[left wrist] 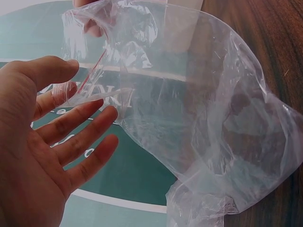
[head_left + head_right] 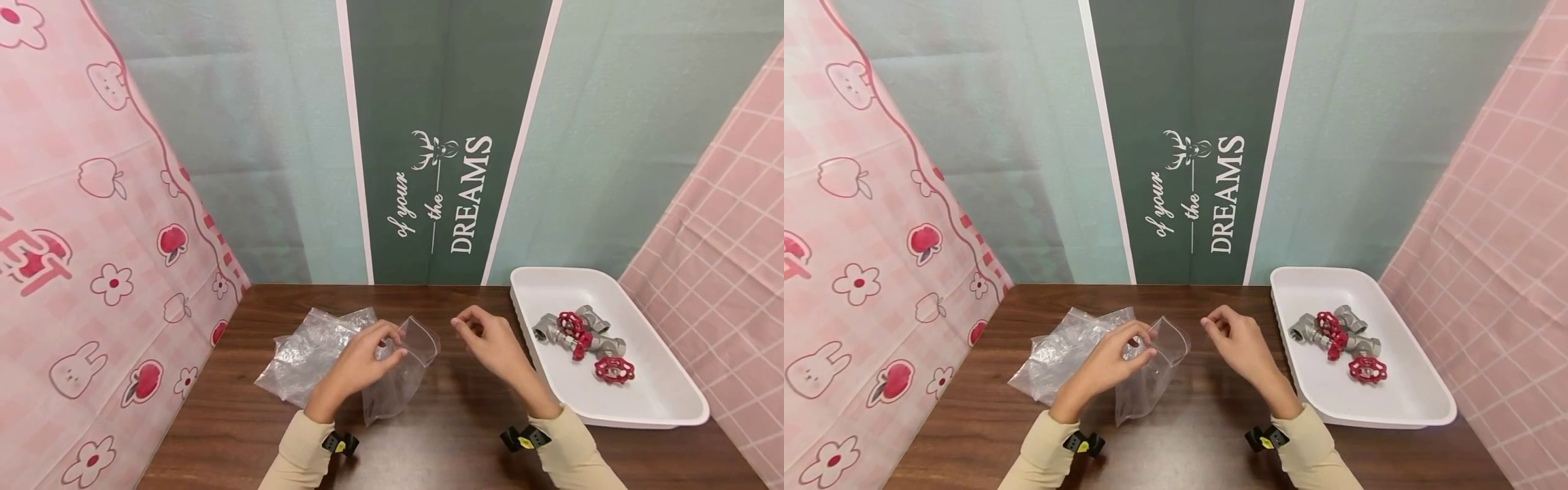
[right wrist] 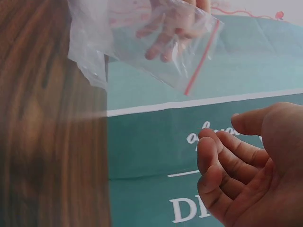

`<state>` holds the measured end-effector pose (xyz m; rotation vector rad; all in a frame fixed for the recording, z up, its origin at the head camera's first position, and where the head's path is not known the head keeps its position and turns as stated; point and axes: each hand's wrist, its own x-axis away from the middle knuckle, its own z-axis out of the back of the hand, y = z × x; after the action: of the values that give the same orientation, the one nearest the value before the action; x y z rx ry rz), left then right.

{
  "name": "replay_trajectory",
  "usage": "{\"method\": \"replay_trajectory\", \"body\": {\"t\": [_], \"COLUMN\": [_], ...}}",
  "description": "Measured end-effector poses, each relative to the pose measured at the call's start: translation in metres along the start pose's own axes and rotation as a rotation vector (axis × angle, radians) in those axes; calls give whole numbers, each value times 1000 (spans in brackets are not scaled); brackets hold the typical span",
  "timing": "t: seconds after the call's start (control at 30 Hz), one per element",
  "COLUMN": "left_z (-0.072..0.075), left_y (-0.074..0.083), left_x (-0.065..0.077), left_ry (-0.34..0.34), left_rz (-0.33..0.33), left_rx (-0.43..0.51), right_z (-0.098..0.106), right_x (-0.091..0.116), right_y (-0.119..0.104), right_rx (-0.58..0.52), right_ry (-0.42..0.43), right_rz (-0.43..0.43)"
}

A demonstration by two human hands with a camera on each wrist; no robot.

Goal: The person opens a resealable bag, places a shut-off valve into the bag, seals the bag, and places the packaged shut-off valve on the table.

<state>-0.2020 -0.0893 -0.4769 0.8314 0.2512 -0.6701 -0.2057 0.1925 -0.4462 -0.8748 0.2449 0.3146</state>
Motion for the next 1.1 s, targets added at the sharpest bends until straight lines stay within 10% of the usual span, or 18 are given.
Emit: {"method": "replay_trajectory", "body": {"t": [1.1], "left_z": [-1], "left_y": [3], "left_x": [-2], "left_ry": [-2], "left_rz": [-1], "left_rx": [-17], "right_z": [93], "right_x": [-21], "right_y": [43], "right_rx": [256], "right_ry": [58], "right_rz": [34]}}
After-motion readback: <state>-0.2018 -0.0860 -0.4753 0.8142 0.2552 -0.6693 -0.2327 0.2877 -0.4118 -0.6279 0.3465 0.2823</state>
